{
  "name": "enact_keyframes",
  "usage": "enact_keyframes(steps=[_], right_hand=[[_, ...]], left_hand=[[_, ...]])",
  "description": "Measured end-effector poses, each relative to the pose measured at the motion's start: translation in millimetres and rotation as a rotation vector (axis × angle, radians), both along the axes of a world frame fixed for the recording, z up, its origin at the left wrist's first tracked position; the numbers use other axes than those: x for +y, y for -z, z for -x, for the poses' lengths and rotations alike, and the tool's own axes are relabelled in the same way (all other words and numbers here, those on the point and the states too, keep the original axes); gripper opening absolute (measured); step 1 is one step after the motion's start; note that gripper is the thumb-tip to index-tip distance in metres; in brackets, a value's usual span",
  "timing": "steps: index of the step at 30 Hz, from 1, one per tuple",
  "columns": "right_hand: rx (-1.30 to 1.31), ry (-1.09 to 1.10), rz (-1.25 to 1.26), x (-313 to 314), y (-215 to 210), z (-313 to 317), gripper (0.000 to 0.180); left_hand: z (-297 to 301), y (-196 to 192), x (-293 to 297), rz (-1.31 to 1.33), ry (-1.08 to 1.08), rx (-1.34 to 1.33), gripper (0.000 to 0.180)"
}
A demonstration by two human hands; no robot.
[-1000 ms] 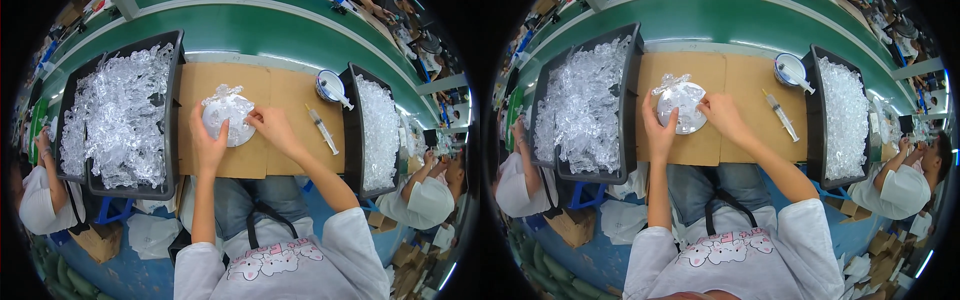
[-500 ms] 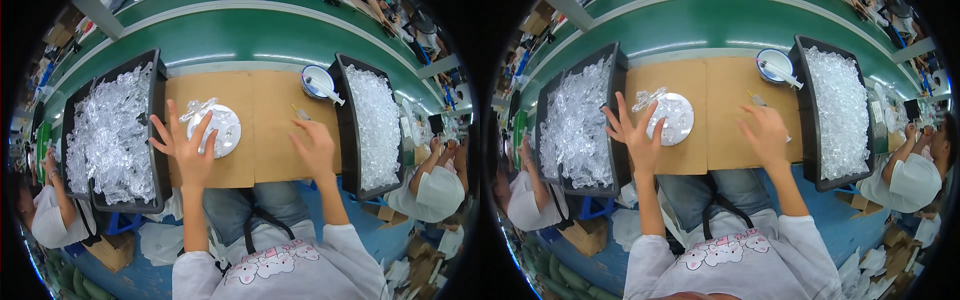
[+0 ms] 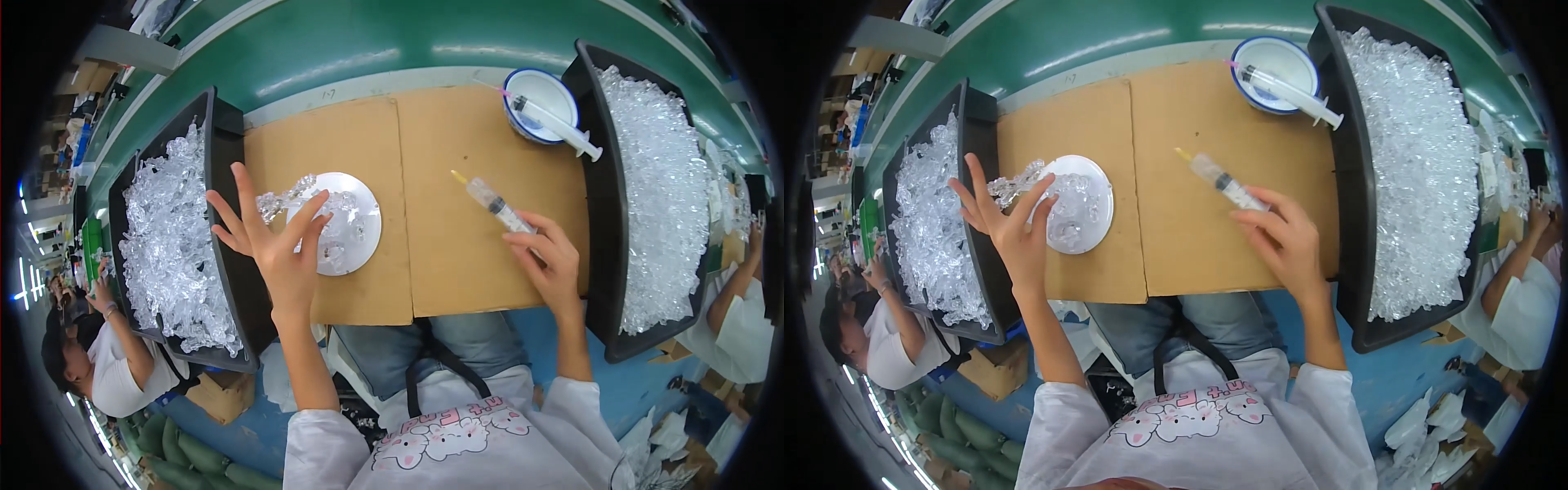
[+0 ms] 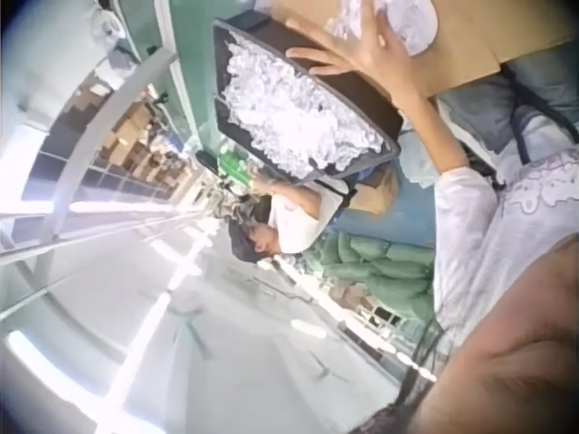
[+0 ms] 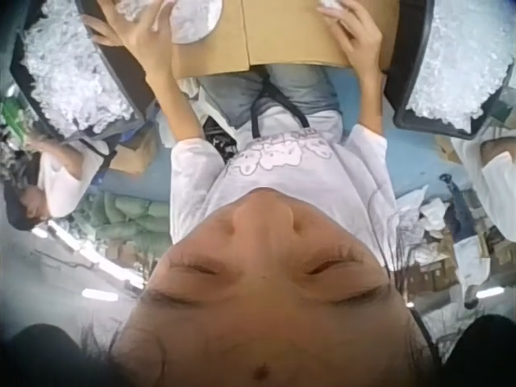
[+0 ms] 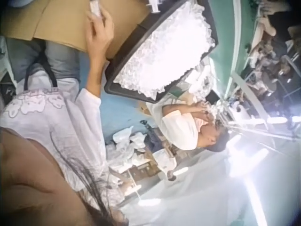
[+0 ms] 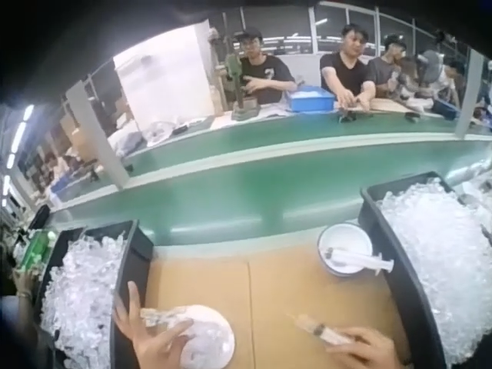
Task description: Gluing plastic crystal-like decorative pieces onto a circular base to form a cross-shaped fixture using a syringe for glue application.
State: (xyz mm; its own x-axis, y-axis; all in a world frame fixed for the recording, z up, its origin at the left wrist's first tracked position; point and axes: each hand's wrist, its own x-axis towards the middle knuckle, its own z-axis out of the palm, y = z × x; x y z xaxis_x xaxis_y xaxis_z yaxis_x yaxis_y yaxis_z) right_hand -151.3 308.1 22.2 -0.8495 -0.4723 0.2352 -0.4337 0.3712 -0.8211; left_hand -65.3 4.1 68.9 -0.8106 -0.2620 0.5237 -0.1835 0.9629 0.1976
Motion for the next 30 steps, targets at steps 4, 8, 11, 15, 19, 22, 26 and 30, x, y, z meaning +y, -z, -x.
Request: enact_keyframes(steps=[4,8,11,15,19,22,26,30], right_hand=[[-0.015,-0.231,0.019,-31,-9,-2,0.017],[0.029,-0.329,0.081,-57,1,6,0.016],[0.030,-0.351,0.068,-64,6,8,0.016],[0.054,-0.330,0.021,-69,4,9,0.016],[0.133,-0.302,-0.015,-72,3,8,0.017],[0.122,-0.300,-0.021,-73,2,8,0.018],[0.113,-0.294,-0.008,-73,4,7,0.018],[0.089,-0.299,-0.008,-74,4,7,0.018]], left_hand=[[1,1,-1,0.001,-0.007,0.001,0.032],[1,3,-1,-0.009,0.001,0.004,0.034],[2,4,-1,-0.007,-0.002,0.009,0.034],[2,1,0,-0.023,-0.003,0.010,0.033],[2,2,0,-0.030,0.002,0.022,0.034],[3,2,-1,-0.029,0.010,0.030,0.034],[3,3,-1,-0.037,0.014,0.035,0.035],[3,2,0,-0.039,0.012,0.033,0.034]])
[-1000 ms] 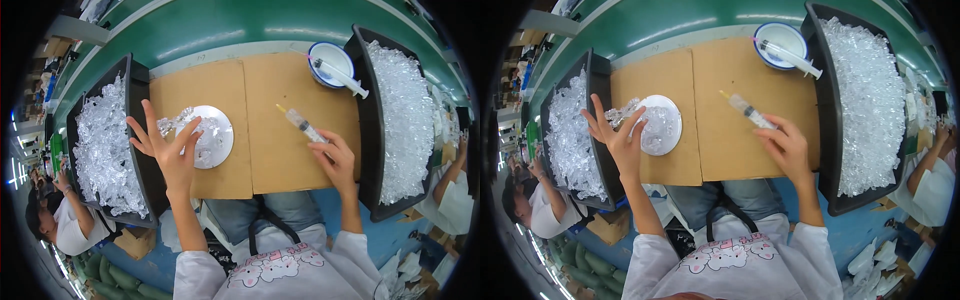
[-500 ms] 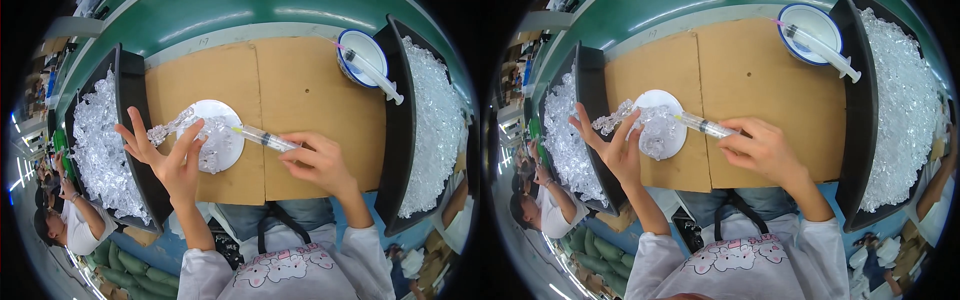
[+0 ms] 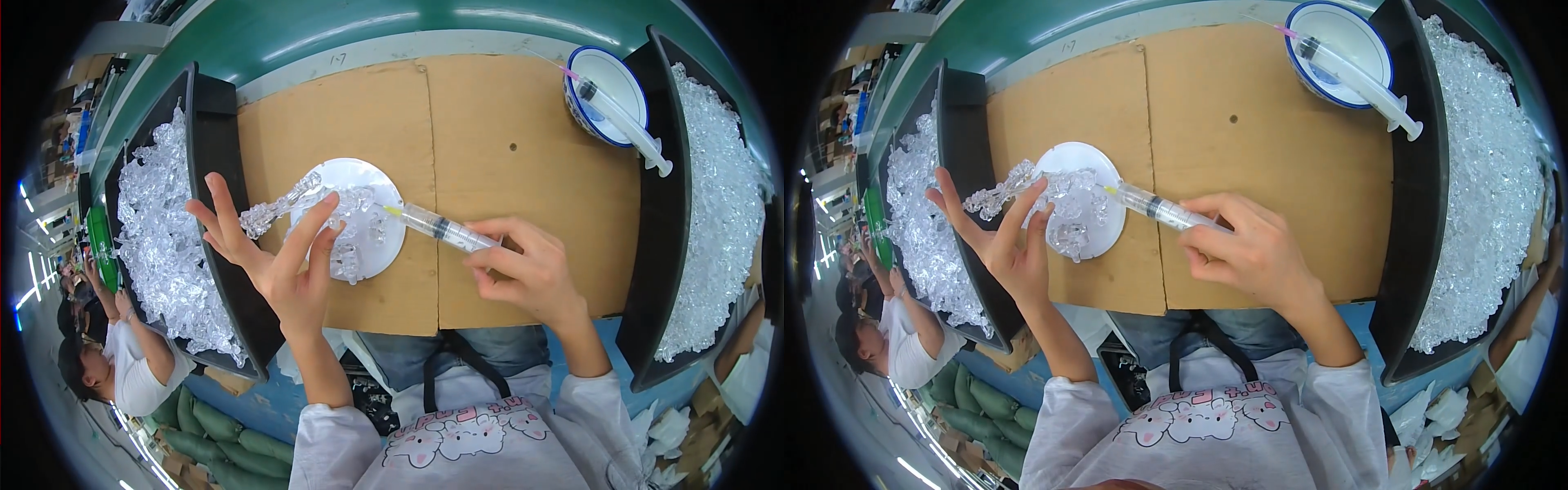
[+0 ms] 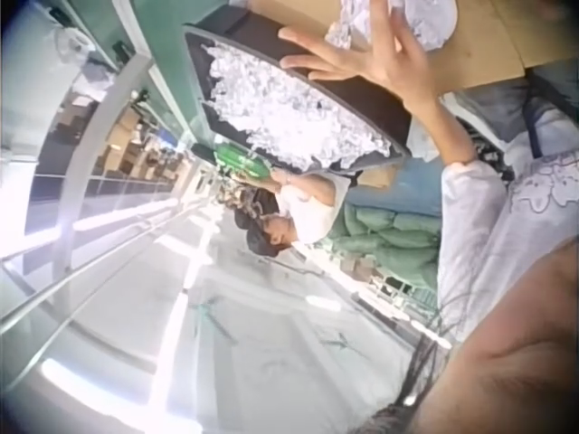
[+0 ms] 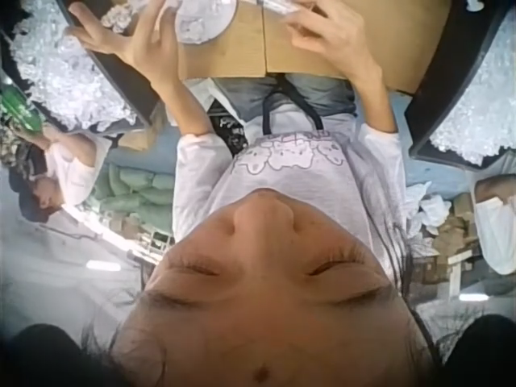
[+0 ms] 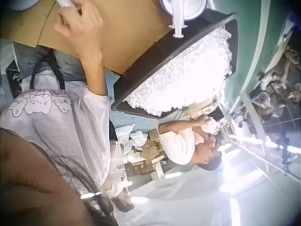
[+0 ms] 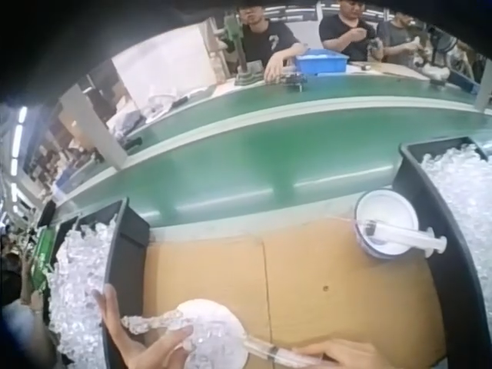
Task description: Gluing plastic crystal-like decorative pieces onto a circular base to form a cross-shaped fixture using a syringe for glue application.
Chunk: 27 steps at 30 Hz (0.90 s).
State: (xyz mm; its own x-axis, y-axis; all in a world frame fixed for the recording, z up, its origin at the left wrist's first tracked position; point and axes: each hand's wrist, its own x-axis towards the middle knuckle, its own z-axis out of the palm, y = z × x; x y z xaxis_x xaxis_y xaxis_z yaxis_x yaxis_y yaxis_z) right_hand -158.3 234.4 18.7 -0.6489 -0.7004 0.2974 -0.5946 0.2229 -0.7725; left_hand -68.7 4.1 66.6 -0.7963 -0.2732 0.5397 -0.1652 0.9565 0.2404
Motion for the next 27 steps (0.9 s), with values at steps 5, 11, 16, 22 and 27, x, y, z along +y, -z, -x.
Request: enact_keyframes(steps=[5,11,16,22,27], right_hand=[[0.001,-0.003,-0.003,1,-1,1,0.017],[-0.005,-0.004,-0.010,4,-3,1,0.018],[-0.164,0.051,0.008,27,-9,-3,0.019],[-0.175,-0.011,0.017,25,-9,-13,0.019],[-0.142,-0.016,0.020,20,-6,-16,0.019]], left_hand=[[0,0,0,0.005,0.005,-0.001,0.034],[0,1,0,0.006,0.005,0.002,0.034],[-2,6,0,0.004,0.000,0.029,0.034],[-3,7,-3,0.053,-0.020,0.037,0.034],[-1,10,0,0.050,-0.028,0.054,0.031]])
